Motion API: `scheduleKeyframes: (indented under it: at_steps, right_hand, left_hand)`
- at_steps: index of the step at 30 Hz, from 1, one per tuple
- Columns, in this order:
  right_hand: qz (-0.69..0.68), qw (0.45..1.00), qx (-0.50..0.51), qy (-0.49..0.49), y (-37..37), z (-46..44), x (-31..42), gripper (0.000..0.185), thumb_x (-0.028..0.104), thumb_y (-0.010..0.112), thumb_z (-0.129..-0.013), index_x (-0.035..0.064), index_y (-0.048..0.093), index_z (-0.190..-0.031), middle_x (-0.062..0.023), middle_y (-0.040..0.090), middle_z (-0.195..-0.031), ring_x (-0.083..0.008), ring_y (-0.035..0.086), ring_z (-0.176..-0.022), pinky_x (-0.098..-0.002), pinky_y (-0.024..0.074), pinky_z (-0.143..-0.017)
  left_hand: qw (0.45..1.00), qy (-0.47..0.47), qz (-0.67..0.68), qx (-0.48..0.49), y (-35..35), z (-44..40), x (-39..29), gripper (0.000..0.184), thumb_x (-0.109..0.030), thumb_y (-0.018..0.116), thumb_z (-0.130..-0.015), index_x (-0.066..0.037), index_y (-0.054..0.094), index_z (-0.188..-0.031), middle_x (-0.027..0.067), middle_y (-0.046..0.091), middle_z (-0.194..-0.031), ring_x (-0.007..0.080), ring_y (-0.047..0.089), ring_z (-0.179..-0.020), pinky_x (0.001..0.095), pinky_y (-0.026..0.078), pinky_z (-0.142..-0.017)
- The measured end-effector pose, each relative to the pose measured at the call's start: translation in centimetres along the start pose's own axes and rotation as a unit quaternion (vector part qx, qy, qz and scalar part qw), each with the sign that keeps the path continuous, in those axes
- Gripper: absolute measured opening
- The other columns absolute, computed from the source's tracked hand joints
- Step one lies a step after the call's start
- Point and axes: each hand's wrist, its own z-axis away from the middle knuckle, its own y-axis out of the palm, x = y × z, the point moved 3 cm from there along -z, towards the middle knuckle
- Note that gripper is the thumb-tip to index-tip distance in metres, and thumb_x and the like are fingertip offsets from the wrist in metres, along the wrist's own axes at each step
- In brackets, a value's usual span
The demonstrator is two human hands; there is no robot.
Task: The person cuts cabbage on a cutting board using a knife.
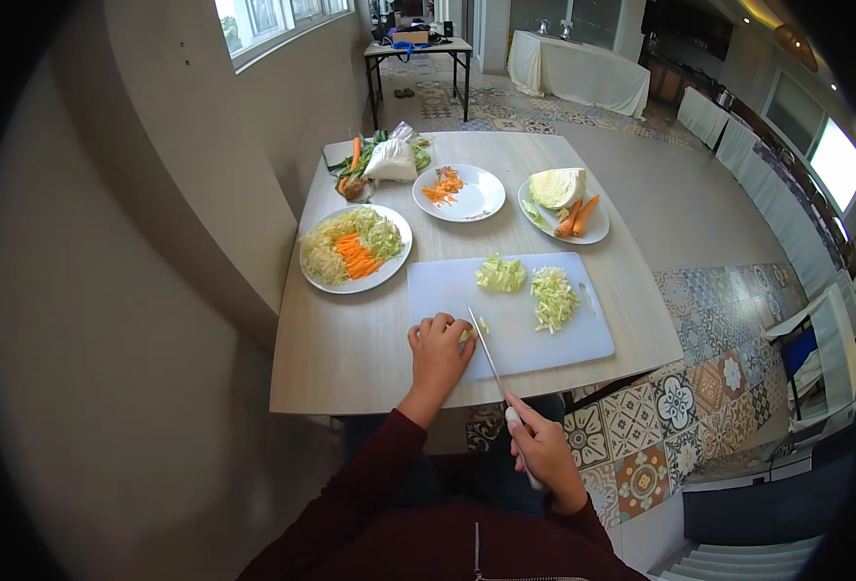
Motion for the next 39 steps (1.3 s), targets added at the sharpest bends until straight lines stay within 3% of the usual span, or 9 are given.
scheduleKeyframes:
  at_steps: [22,25,37,39]
  right_hand:
    - [-0.040,0.998,0.030,0.030,0.2,-0.6,-0.4,0.050,0.017,0.048,-0.101,0.0099,0.042,-0.150,-0.0042,0.055,-0.061,-0.0109,0.056,-0.047,-0.0276,0.0494,-0.047]
    - [-0.023,0.999,0.031,0.019,0.4,-1.6,-0.4,0.050,0.017,0.047,-0.102,0.0109,0.040,-0.152,-0.0047,0.054,-0.063,-0.0111,0.052,-0.046,-0.0271,0.0480,-0.044]
    - [0.060,0.998,0.013,0.010,0.3,-0.6,0.8,0.049,0.019,0.047,-0.102,0.0106,0.043,-0.150,-0.0040,0.055,-0.060,-0.0102,0.054,-0.045,-0.0264,0.0483,-0.045]
    - [0.073,0.997,0.013,0.013,-0.1,0.3,0.9,0.049,0.018,0.047,-0.100,0.0089,0.045,-0.148,-0.0061,0.056,-0.058,-0.0133,0.057,-0.045,-0.0297,0.0509,-0.047]
  left_hand:
    - [1.000,0.001,0.001,-0.004,0.1,0.1,0.1,0.012,-0.021,0.074,-0.082,-0.015,0.070,-0.093,0.0026,0.058,-0.097,0.0240,0.054,-0.098,0.0466,0.034,-0.094]
    - [1.000,0.000,0.006,-0.004,0.1,0.0,0.2,0.012,-0.021,0.073,-0.082,-0.016,0.070,-0.093,0.0025,0.058,-0.097,0.0239,0.054,-0.098,0.0466,0.034,-0.094]
    - [1.000,-0.004,0.001,0.001,0.1,0.0,0.2,0.013,-0.021,0.073,-0.082,-0.016,0.070,-0.094,0.0024,0.059,-0.098,0.0241,0.054,-0.099,0.0469,0.035,-0.093]
    - [1.000,-0.004,0.002,0.002,0.1,0.1,0.1,0.014,-0.021,0.074,-0.082,-0.015,0.069,-0.094,0.0024,0.059,-0.098,0.0242,0.054,-0.099,0.0470,0.035,-0.093]
